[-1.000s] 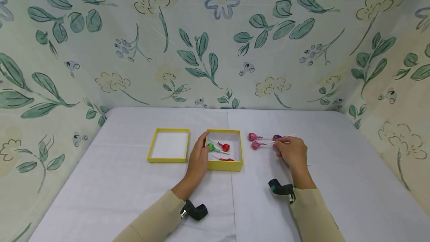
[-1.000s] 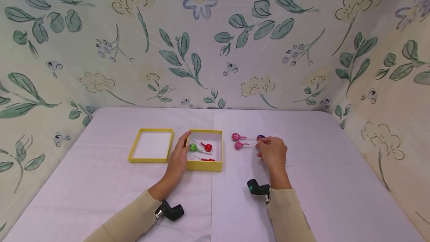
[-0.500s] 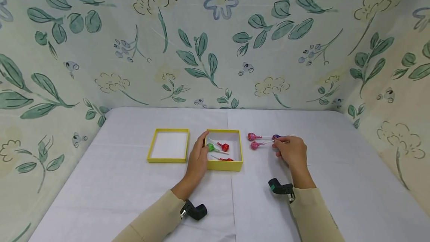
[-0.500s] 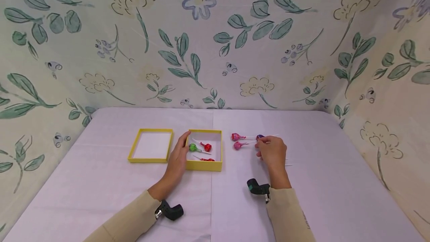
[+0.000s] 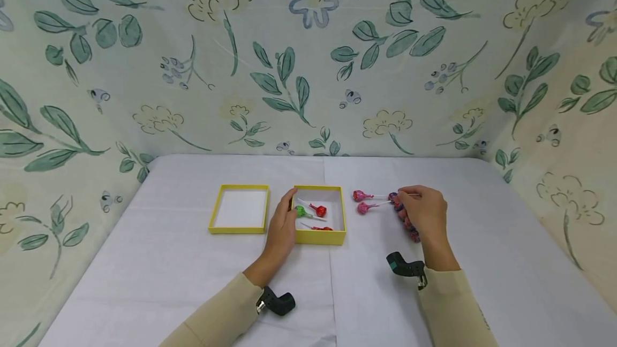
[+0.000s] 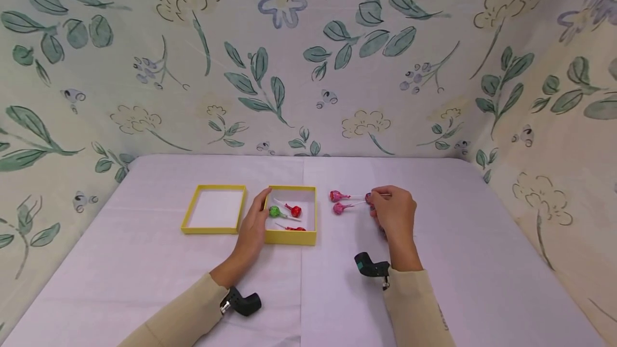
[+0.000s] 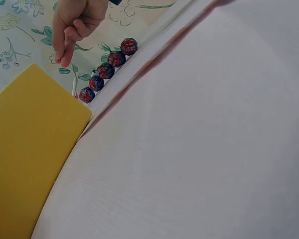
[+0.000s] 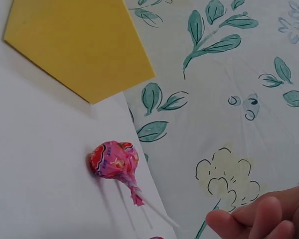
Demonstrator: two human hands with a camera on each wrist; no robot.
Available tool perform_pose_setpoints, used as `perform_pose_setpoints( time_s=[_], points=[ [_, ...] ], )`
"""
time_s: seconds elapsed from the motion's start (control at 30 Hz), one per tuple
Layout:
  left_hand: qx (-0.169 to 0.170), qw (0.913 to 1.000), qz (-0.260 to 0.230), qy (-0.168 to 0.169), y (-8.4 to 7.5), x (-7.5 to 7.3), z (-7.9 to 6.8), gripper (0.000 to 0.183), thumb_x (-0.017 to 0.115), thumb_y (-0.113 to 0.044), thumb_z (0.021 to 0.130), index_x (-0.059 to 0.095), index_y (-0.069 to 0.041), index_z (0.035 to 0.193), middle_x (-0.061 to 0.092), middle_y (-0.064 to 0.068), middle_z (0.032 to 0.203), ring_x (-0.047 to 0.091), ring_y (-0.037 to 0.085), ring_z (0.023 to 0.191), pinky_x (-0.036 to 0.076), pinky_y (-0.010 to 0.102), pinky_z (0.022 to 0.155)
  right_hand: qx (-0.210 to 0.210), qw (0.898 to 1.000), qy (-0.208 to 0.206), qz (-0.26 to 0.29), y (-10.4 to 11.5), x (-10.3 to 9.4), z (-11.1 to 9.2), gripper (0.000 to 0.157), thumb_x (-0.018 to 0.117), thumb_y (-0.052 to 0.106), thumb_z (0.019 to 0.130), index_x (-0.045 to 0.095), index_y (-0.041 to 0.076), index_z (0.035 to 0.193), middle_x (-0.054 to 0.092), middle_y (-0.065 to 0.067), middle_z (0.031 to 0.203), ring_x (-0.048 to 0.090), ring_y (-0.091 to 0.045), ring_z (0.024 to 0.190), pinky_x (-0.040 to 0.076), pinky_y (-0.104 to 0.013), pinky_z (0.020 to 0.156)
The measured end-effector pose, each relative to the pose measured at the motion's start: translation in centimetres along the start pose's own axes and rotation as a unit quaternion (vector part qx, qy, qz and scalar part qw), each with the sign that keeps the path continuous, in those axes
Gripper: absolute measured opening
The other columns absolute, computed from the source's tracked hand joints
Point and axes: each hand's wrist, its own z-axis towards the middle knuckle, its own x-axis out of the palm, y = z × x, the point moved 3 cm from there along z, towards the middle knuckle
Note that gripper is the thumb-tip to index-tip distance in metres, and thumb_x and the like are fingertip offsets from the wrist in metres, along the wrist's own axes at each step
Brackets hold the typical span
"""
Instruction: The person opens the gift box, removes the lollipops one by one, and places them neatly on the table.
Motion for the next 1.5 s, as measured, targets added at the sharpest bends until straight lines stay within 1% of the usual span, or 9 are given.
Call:
perform_pose_setpoints(
  time_s=[0.17,0.3,0.47,0.7,0.8,1.0,1.23,1.37,1.5],
  points=[
    [0.000,1.0000,-0.002,-0.001,0.0,0.0,0.1,0.050,0.035,-0.015,0.099,0.035,-0.028,0.147,0.032,-0.014,0.152,0.026,0.007,0.140,0.023,0.036,0.116,-0.010,1.000,-0.005,0.007,0.9,0.5,-0.5,0.027,0.057,0.025,0.096,0.068,0.008,0.114,0.071,-0.014,0.100,0.064,-0.026,0.063,0.050,-0.023,0.049],
    [0.002,1.0000,-0.004,-0.001,0.0,0.0,0.1,0.053,0.039,-0.012,0.097,0.035,-0.027,0.148,0.032,-0.012,0.152,0.028,0.007,0.140,0.026,0.035,0.115,-0.030,0.999,0.001,0.016,1.5,1.3,-1.1,0.026,0.057,0.025,0.097,0.068,0.008,0.112,0.072,-0.012,0.099,0.064,-0.032,0.067,0.050,-0.022,0.049],
    [0.000,1.0000,-0.004,-0.001,0.1,0.1,-0.1,0.054,0.039,-0.010,0.097,0.035,-0.029,0.147,0.032,-0.012,0.152,0.028,0.008,0.140,0.026,0.036,0.115,-0.073,0.997,0.002,0.000,2.2,2.5,-2.0,0.023,0.059,0.024,0.096,0.069,0.007,0.109,0.073,-0.010,0.097,0.062,-0.028,0.061,0.049,-0.024,0.052],
    [-0.009,1.0000,-0.003,0.000,0.1,0.2,-0.2,0.052,0.037,-0.012,0.098,0.034,-0.030,0.148,0.031,-0.013,0.153,0.027,0.007,0.140,0.025,0.036,0.115,-0.091,0.996,0.005,-0.004,3.0,3.6,-3.0,0.020,0.061,0.022,0.095,0.070,0.008,0.108,0.073,-0.010,0.095,0.058,-0.022,0.056,0.049,-0.025,0.052],
    [-0.011,0.9999,0.001,-0.001,0.0,0.2,-0.2,0.053,0.037,-0.012,0.098,0.034,-0.029,0.148,0.030,-0.014,0.153,0.026,0.007,0.141,0.025,0.036,0.115,-0.099,0.995,0.019,0.002,3.5,4.0,-3.4,0.021,0.062,0.022,0.094,0.070,0.008,0.108,0.072,-0.011,0.095,0.058,-0.021,0.056,0.048,-0.026,0.051],
    [-0.010,0.9999,0.000,-0.001,-0.1,0.1,-0.1,0.053,0.036,-0.012,0.098,0.033,-0.029,0.148,0.030,-0.014,0.153,0.025,0.007,0.141,0.024,0.036,0.116,-0.102,0.993,0.054,0.028,4.4,5.4,-4.1,0.019,0.063,0.020,0.094,0.071,0.008,0.106,0.072,-0.009,0.091,0.062,-0.027,0.065,0.054,-0.028,0.057],
    [-0.006,0.9999,-0.009,-0.008,-0.2,-0.3,-0.2,0.053,0.036,-0.011,0.098,0.034,-0.029,0.148,0.030,-0.014,0.153,0.026,0.007,0.141,0.024,0.037,0.116,-0.122,0.990,0.071,0.012,5.2,6.9,-4.8,0.016,0.063,0.019,0.093,0.071,0.010,0.104,0.072,-0.004,0.088,0.061,-0.023,0.058,0.052,-0.027,0.056],
    [-0.003,0.9999,-0.012,-0.002,-0.1,-0.2,-0.1,0.053,0.036,-0.011,0.099,0.034,-0.030,0.148,0.031,-0.014,0.152,0.026,0.006,0.140,0.025,0.036,0.115,-0.139,0.987,0.084,0.004,5.9,7.3,-5.3,0.014,0.065,0.018,0.092,0.072,0.010,0.101,0.071,-0.005,0.086,0.061,-0.022,0.059,0.053,-0.027,0.057],
    [-0.007,1.0000,-0.002,0.000,-0.1,-0.1,-0.1,0.052,0.036,-0.012,0.099,0.034,-0.031,0.147,0.031,-0.015,0.152,0.026,0.007,0.140,0.025,0.037,0.115,-0.161,0.982,0.100,-0.002,6.9,7.9,-5.6,0.012,0.067,0.016,0.090,0.073,0.011,0.099,0.068,-0.004,0.084,0.060,-0.019,0.061,0.053,-0.027,0.058]
  ],
)
